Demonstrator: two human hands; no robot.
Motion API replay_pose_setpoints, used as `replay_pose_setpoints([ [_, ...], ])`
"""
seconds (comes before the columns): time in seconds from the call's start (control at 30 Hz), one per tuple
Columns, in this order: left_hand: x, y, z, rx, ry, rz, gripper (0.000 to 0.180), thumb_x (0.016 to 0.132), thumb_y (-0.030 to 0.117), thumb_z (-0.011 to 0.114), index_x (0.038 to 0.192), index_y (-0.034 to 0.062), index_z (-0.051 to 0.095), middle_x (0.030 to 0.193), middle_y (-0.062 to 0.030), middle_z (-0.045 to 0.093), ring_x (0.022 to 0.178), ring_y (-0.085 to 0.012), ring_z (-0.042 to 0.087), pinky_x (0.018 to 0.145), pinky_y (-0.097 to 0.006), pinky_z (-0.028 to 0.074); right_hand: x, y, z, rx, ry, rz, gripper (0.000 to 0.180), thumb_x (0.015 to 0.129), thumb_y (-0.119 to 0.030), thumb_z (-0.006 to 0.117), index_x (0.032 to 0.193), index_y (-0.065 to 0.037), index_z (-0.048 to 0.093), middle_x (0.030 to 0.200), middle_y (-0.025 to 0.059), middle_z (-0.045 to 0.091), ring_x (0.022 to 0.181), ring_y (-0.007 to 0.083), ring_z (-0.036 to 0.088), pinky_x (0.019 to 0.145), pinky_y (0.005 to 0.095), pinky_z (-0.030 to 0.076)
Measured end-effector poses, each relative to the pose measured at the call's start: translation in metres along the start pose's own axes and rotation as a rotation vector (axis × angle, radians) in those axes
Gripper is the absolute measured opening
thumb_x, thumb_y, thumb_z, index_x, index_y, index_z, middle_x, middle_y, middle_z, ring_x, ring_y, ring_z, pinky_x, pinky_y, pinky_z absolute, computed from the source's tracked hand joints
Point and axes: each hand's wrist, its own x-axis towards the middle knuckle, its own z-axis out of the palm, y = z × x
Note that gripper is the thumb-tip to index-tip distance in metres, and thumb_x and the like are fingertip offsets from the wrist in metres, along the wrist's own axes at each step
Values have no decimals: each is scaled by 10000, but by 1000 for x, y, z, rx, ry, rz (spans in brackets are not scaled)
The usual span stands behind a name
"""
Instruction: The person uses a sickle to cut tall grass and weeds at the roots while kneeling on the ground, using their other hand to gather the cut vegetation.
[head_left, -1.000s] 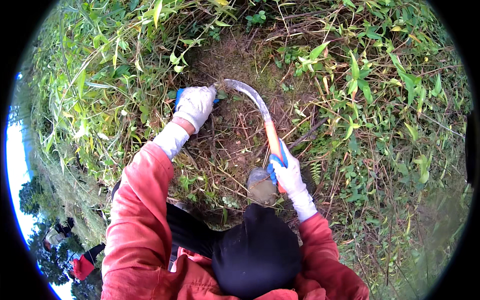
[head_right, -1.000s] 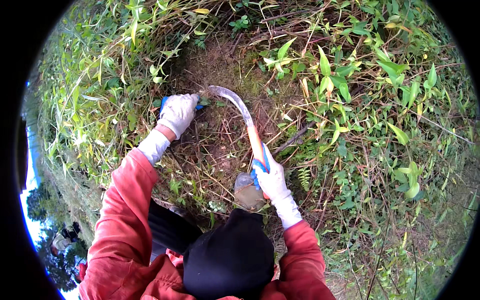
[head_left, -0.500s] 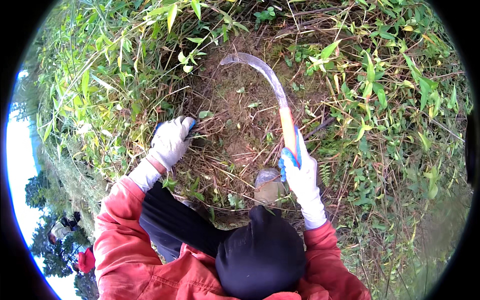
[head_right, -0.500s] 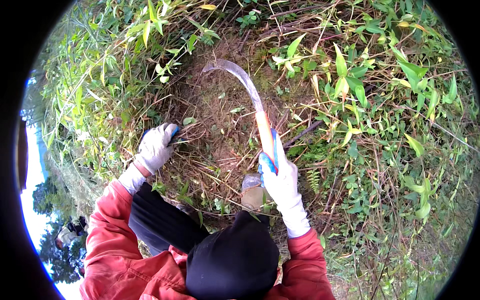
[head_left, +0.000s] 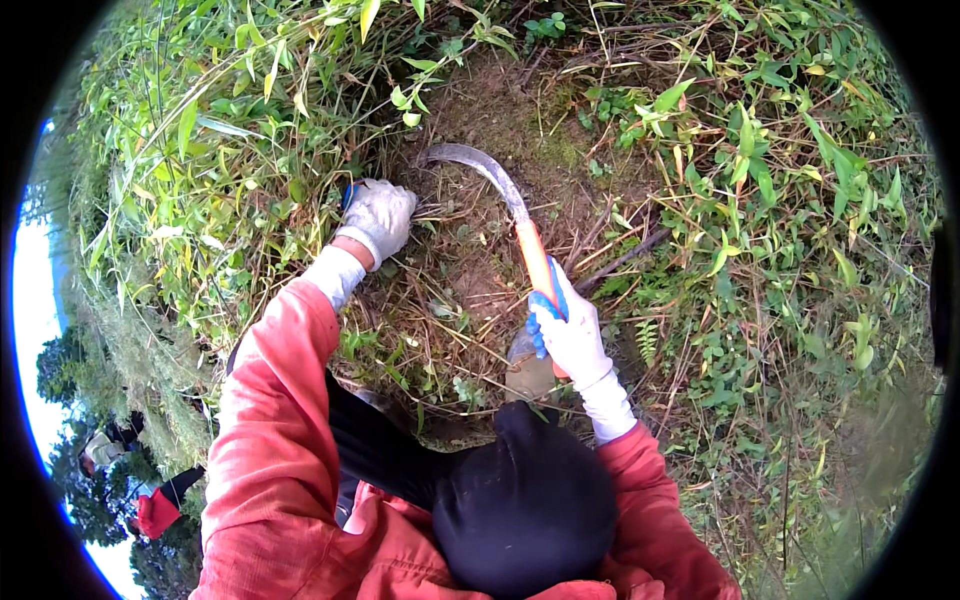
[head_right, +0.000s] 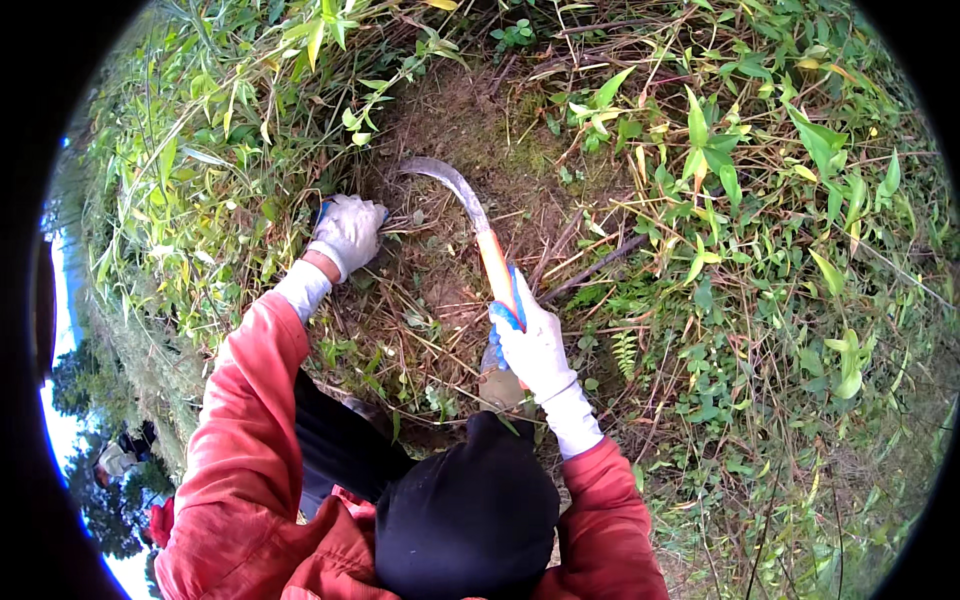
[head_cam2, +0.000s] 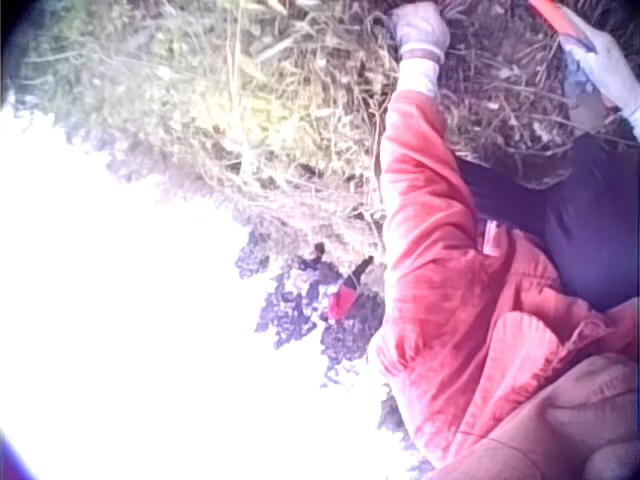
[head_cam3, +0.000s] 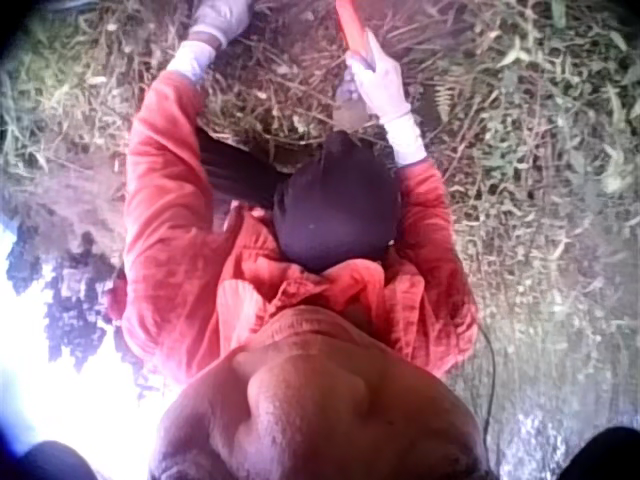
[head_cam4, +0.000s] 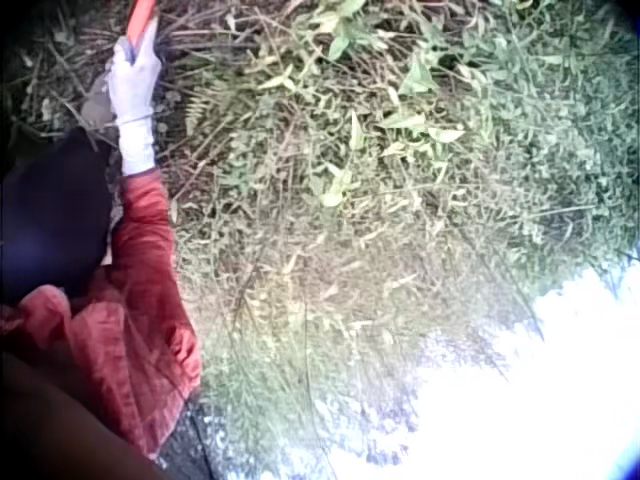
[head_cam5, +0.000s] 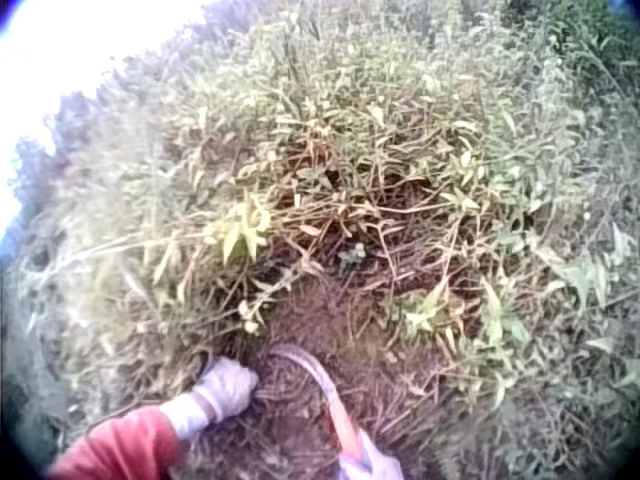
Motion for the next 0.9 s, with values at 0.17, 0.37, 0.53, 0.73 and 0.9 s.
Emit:
replay_pose_setpoints([
  [0.17,-62,-98,17,-215,200,-63,327,724,183,654,1009,62,549,958,-168,593,936,-341,571,815,-447,452,-17,26,16,-15,-54,86,597,869,-151,617,1402,-116,351,660,84,591,543,114,565,504,303,471],
  [0.37,-71,-139,11,-324,196,-359,276,779,204,640,1006,65,569,962,-179,598,916,-370,576,799,-445,486,8,6,16,-394,19,-295,617,870,-194,613,1408,-99,325,629,160,584,521,274,606,506,369,469],
  [0.53,-57,-79,16,111,387,-143,576,793,103,566,1338,161,390,1267,-92,492,1074,-299,542,879,-421,442,83,-36,50,-449,203,-430,606,867,-196,606,1387,-64,324,717,221,596,628,373,607,559,441,454],
  [0.73,51,-52,-7,83,75,-273,728,768,111,558,1423,75,241,1267,-102,502,1146,-276,485,830,-410,451,81,-12,56,-417,63,-255,599,875,-258,586,1387,-74,335,689,230,593,621,393,603,563,455,448],
  [0.9,65,-62,21,-22,195,-332,106,763,116,567,849,91,625,878,-115,673,905,-287,623,767,-398,477,87,-44,55,-330,-1,-72,565,860,-237,606,1349,-50,392,710,227,607,602,354,618,565,445,471],
])
